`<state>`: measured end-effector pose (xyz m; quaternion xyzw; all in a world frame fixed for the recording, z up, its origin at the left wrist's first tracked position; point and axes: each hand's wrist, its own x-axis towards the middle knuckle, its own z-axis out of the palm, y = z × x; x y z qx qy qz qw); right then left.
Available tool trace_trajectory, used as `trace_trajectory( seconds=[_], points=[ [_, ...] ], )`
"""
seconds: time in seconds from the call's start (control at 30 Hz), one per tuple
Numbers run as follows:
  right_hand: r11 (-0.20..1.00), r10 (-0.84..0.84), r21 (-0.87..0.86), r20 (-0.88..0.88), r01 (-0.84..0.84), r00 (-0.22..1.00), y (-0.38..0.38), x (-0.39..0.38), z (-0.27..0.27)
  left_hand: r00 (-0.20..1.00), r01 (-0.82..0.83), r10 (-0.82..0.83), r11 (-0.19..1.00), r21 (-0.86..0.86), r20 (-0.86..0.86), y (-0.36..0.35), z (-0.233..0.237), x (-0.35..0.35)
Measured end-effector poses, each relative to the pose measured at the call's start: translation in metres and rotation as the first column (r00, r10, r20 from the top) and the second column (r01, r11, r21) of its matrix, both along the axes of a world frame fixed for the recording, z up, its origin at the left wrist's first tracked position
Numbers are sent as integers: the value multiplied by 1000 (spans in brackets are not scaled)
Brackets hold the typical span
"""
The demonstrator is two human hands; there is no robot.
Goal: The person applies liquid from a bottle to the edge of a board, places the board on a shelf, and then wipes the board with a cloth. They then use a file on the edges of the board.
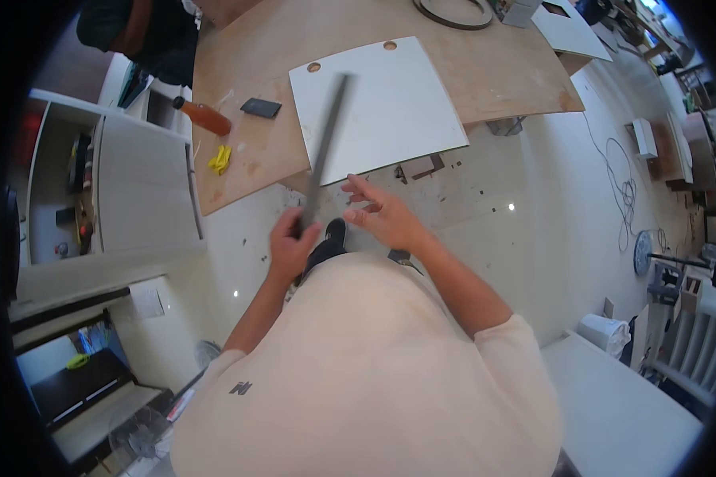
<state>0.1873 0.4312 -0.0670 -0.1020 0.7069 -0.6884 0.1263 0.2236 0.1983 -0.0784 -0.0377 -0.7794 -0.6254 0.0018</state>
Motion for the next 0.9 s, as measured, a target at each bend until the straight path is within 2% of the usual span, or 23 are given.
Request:
trace_trajectory(
  seconds=[0.03,0.07,0.13,0.23,0.33,0.43,0.5,0.53,0.6,0.7,0.8,0.9],
  points=[
    [988,-34,-153,20,36,999,-9,5,6,992,130,-130,992,0,-11,15,8,-16],
    [965,-149,-214,28,151,988,-13,5,15,966,258,-258,966,0,-22,32,17,-30],
    [869,-373,-327,59,371,926,-21,2,31,944,327,-302,903,278,-130,68,16,-50],
    [763,-559,-334,89,554,824,-8,-4,41,825,517,-564,776,361,31,71,44,-78],
    [588,-729,-372,139,718,670,-7,-6,39,801,599,-591,796,87,-102,48,35,-100],
    [481,-849,-287,83,828,522,-9,7,35,824,401,-500,847,-348,-267,-21,11,-117],
    [469,-875,-161,50,869,481,-12,22,36,869,204,-391,842,-500,-304,-95,-32,-137],
    [457,-887,-101,29,884,462,-15,29,37,937,99,-250,858,-503,-244,-132,-36,-142],
    [519,-855,52,50,853,517,-20,40,39,937,-133,-113,761,-635,-331,-205,-56,-159],
    [587,-809,210,136,782,571,-44,29,40,949,-254,-5,582,-773,-315,-255,-56,-169],
    [631,-775,273,185,726,604,-58,15,41,969,-150,-64,611,-777,-237,-264,-71,-179],
    [635,-768,354,200,687,608,-58,2,53,973,-155,-12,703,-694,-230,-276,-102,-190]
  ],
)
